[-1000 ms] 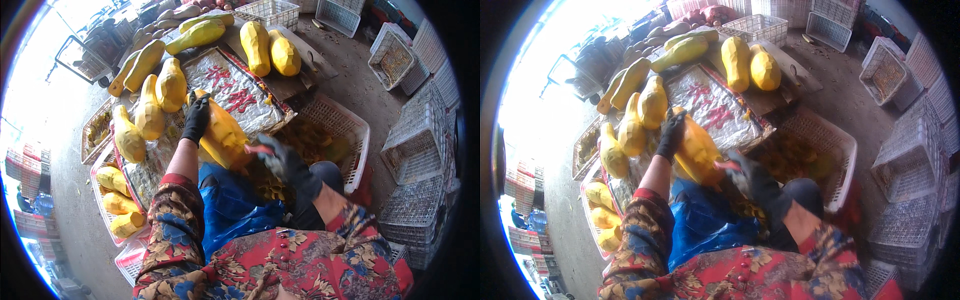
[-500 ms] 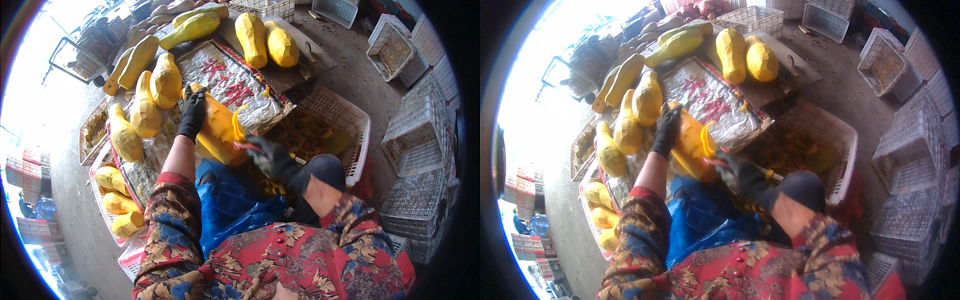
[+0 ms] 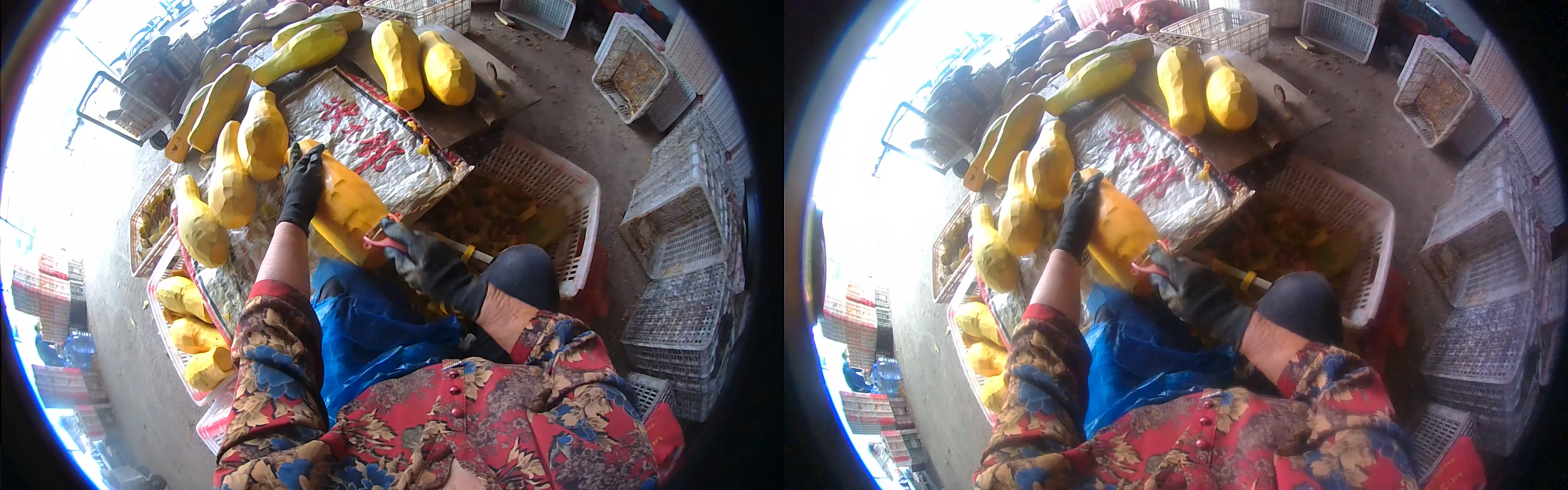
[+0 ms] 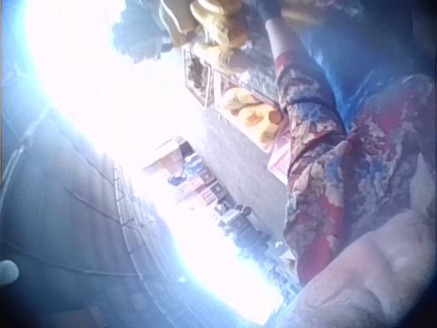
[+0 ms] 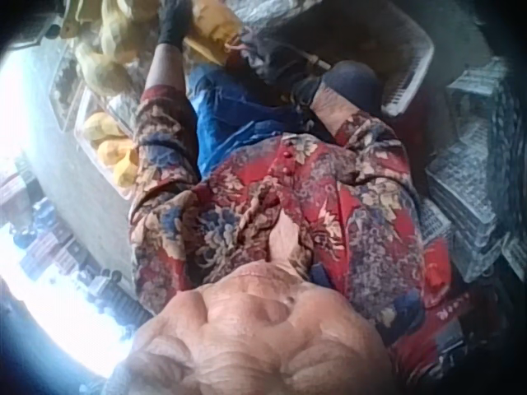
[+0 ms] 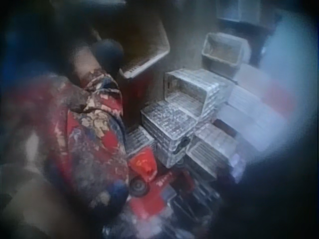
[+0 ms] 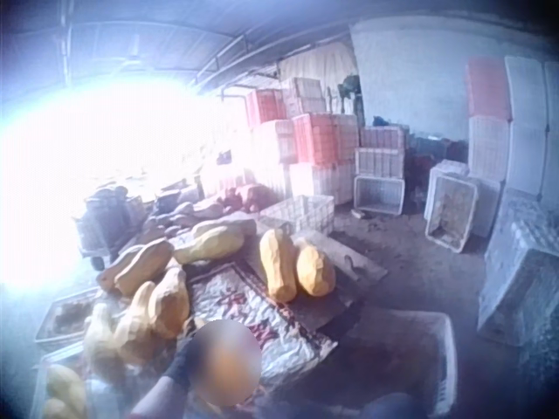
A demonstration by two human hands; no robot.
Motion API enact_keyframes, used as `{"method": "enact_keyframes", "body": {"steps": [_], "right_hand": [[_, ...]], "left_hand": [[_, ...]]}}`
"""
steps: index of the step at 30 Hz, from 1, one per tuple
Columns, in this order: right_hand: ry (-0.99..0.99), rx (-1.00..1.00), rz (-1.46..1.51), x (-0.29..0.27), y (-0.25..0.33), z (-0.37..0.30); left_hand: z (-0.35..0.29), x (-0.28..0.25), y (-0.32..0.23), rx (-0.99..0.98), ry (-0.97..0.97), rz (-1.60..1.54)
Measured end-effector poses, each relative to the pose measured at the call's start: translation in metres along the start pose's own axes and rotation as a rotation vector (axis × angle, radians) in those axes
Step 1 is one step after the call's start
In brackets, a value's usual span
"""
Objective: The person peels several large yellow papayas using a knife, removing the skin in long strips and placing the peeled fruit into a white basket. The person works at a low table in a market setting, handling each papaya one at a time.
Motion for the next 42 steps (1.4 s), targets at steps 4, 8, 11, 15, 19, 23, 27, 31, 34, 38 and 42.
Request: {"method": "enact_keyframes", "body": {"steps": [4,8,11,15,19,23,27,31,34,38,42], "right_hand": [[0.087,0.110,-0.123,0.016,0.002,-0.066],[0.029,0.424,0.809,0.004,-0.012,-0.087],[0.016,0.554,1.535,-0.007,-0.031,-0.041],[0.010,0.201,0.557,0.001,-0.040,0.029],[0.055,0.633,1.594,0.013,-0.040,0.004],[-0.218,1.127,1.600,0.017,-0.015,-0.061],[0.112,0.851,1.864,-0.003,-0.030,-0.046],[0.010,0.348,0.963,0.007,-0.060,0.001],[-0.007,0.261,0.630,0.027,-0.059,-0.021],[-0.085,0.028,-0.106,0.029,-0.034,-0.079],[-0.109,0.900,1.539,0.019,-0.073,-0.080]], "left_hand": [[0.004,0.000,0.001,0.050,-0.009,0.117],[0.001,-0.002,-0.004,0.044,-0.083,0.075],[-0.004,-0.004,-0.012,0.093,-0.059,0.072],[-0.004,-0.003,-0.006,0.002,0.032,-0.179],[0.004,0.000,0.008,0.071,-0.026,0.187],[0.007,0.006,0.018,0.117,-0.059,0.401],[0.002,0.003,0.018,0.107,-0.096,0.322],[-0.002,-0.001,0.009,0.173,-0.042,0.490],[-0.003,-0.002,0.008,0.128,-0.043,0.449],[-0.002,0.001,0.010,0.150,-0.033,0.309],[0.000,-0.002,0.018,0.068,-0.040,0.236]]}}
Point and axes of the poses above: each hand's wrist, its own z-axis towards the middle knuckle, its own x-axis out of the palm, y = z × x, the point moved 3 cm from there along z, towards the middle knuckle, and after that the axes turned 7 degrees about y, right-handed, at the moved point
